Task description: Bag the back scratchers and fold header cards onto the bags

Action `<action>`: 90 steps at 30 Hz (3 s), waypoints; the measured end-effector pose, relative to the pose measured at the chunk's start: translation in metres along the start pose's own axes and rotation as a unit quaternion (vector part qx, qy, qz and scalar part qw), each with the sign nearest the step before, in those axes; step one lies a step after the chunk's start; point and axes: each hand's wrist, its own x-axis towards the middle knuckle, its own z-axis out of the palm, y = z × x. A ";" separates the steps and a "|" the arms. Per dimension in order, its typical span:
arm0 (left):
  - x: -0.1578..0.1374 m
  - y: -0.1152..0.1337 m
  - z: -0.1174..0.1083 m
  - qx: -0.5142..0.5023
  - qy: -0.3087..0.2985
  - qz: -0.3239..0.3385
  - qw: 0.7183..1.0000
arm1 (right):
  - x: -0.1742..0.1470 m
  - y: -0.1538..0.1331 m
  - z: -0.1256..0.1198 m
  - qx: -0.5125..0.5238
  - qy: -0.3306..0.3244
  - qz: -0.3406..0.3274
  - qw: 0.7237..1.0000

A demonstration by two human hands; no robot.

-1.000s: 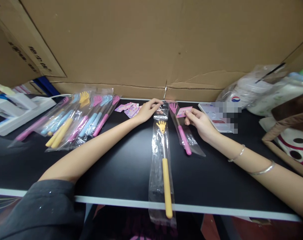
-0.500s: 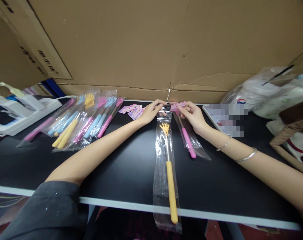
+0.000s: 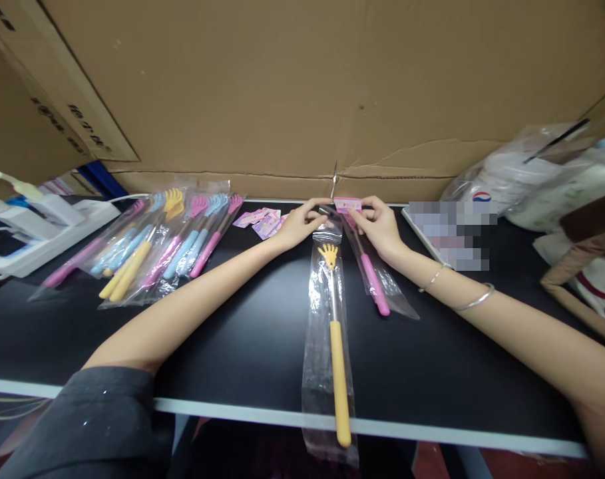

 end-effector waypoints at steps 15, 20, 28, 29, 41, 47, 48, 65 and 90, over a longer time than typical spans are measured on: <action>0.003 -0.004 -0.001 0.023 0.012 0.051 0.998 | -0.013 -0.015 0.008 -0.119 -0.096 -0.117 0.981; 0.003 -0.002 -0.002 0.035 -0.018 0.048 0.998 | -0.013 -0.014 0.009 -0.145 -0.116 -0.118 0.976; 0.002 -0.001 -0.001 0.057 -0.019 0.033 0.998 | -0.008 -0.007 0.007 -0.149 -0.142 -0.122 0.971; 0.001 0.000 -0.001 0.059 -0.018 0.033 0.998 | -0.008 -0.007 0.007 -0.147 -0.140 -0.120 0.972; 0.003 -0.003 -0.001 0.088 0.029 0.036 0.995 | -0.002 0.001 0.006 -0.041 -0.051 -0.058 0.996; 0.004 -0.007 0.000 0.064 0.040 0.027 0.997 | 0.000 0.003 0.005 -0.040 -0.021 -0.022 0.999; 0.004 -0.007 0.000 0.058 0.042 0.021 0.997 | 0.000 0.003 0.004 -0.041 -0.021 -0.024 0.999; 0.002 -0.005 0.001 0.054 0.075 0.008 0.996 | -0.002 0.000 0.003 -0.078 -0.028 -0.052 0.995; -0.001 0.005 0.001 0.077 0.040 0.042 0.995 | 0.001 0.003 0.004 -0.098 -0.053 -0.048 0.993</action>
